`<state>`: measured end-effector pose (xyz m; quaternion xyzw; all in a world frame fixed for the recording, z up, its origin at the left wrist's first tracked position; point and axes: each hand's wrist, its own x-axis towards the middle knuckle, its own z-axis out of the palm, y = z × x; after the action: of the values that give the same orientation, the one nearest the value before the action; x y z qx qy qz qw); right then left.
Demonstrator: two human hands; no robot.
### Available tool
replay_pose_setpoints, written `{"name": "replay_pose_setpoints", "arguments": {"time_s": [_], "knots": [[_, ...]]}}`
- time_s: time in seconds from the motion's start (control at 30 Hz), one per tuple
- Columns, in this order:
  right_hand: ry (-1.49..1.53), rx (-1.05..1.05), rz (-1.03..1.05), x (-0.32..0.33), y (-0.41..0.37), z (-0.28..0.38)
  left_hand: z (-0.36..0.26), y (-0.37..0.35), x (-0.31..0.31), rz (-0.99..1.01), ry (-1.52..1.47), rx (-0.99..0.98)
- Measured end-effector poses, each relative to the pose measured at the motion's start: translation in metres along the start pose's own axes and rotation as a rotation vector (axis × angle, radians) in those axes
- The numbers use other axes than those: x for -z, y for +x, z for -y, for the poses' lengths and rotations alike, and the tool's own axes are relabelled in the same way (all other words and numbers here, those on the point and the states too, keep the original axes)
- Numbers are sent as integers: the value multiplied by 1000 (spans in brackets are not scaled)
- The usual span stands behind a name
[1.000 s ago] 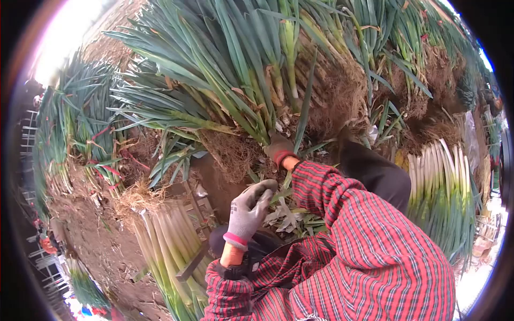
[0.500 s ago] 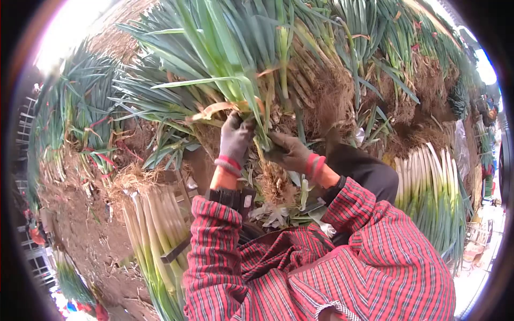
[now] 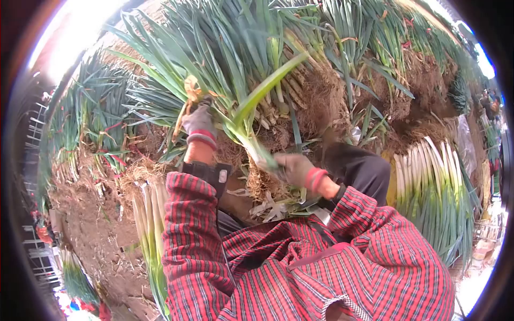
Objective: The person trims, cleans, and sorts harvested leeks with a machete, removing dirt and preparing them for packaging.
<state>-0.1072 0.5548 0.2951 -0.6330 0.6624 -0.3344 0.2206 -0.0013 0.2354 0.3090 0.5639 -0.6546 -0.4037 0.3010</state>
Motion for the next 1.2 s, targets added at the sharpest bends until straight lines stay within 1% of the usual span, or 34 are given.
{"name": "replay_pose_setpoints", "arguments": {"time_s": [0.03,0.07,0.1,0.13,0.17,0.2,0.23,0.27,0.3,0.33,0.37,0.4,0.47,0.5,0.53,0.57,0.63,0.67,0.7,0.73,0.77,0.8,0.83,0.87,0.93,0.97,1.0,1.03,1.07,1.1,1.13,1.17,1.2], "knots": [[-153,-164,230,2,-14,10,6,14,4,-44,-122,56],[-309,-326,461,4,-30,20,8,28,11,-76,-203,47],[-304,-474,377,-51,-68,-36,-3,33,24,-107,-262,-2],[-216,-485,424,-69,-86,-64,-13,37,36,-110,-248,-172],[-127,-500,472,-86,-103,-90,-20,42,46,-131,-163,-420],[-151,-486,580,-78,-94,-88,-26,47,54,-131,-215,-542],[-176,-469,688,-65,-82,-85,-73,4,74,60,-670,-318],[-209,-445,801,-48,-66,-80,-124,-43,95,136,-1135,-39],[-237,-421,915,-34,-54,-72,-104,-31,91,193,-1060,-184],[-217,-419,688,-26,-40,-62,-66,-8,79,254,-978,-328],[-42,-511,425,-16,-24,-50,-54,3,73,345,-1004,-328],[148,-467,238,-4,-5,-41,-49,0,60,422,-1016,-305],[350,-236,-129,18,32,-13,-51,-25,33,522,-987,-251],[325,-247,-62,42,52,12,-70,-60,26,503,-897,-186],[396,-141,-171,44,67,21,-90,-97,19,490,-807,-120],[773,-17,-76,37,85,12,-103,-119,17,483,-629,-146],[837,122,-181,41,100,26,-85,-116,-5,513,-518,-125],[920,52,-193,46,96,33,-81,-117,-12,523,-461,-96],[1000,-15,-204,52,91,38,-80,-117,-14,521,-412,-145],[1079,-84,-213,59,88,41,-75,-118,-12,514,-349,-290],[1098,-89,-237,65,85,43,-70,-122,-13,473,-226,-585],[1117,-96,-265,72,82,42,-63,-128,-13,465,-111,-794],[1137,-102,-299,75,80,41,-67,-142,-1,602,239,-686],[1293,-51,-357,74,82,42,-10,-146,-30,777,24,-450],[1340,-29,-352,81,80,47,61,-176,-71,926,-69,-459],[1215,-27,-337,90,77,50,69,-198,-81,904,60,-712],[1091,-24,-324,100,74,54,89,-205,-98,934,128,-730],[998,-34,-367,110,73,56,117,-208,-118,998,194,-592],[1224,19,-394,128,72,63,145,-207,-133,1048,262,-426],[1232,56,-419,157,73,70,172,-203,-142,1067,319,-277],[1240,93,-443,185,74,76,194,-204,-143,1048,363,-174],[1036,113,-477,215,76,71,210,-209,-136,1015,401,-84],[1197,182,-335,239,81,51,195,-214,-119,931,467,-50]]}}
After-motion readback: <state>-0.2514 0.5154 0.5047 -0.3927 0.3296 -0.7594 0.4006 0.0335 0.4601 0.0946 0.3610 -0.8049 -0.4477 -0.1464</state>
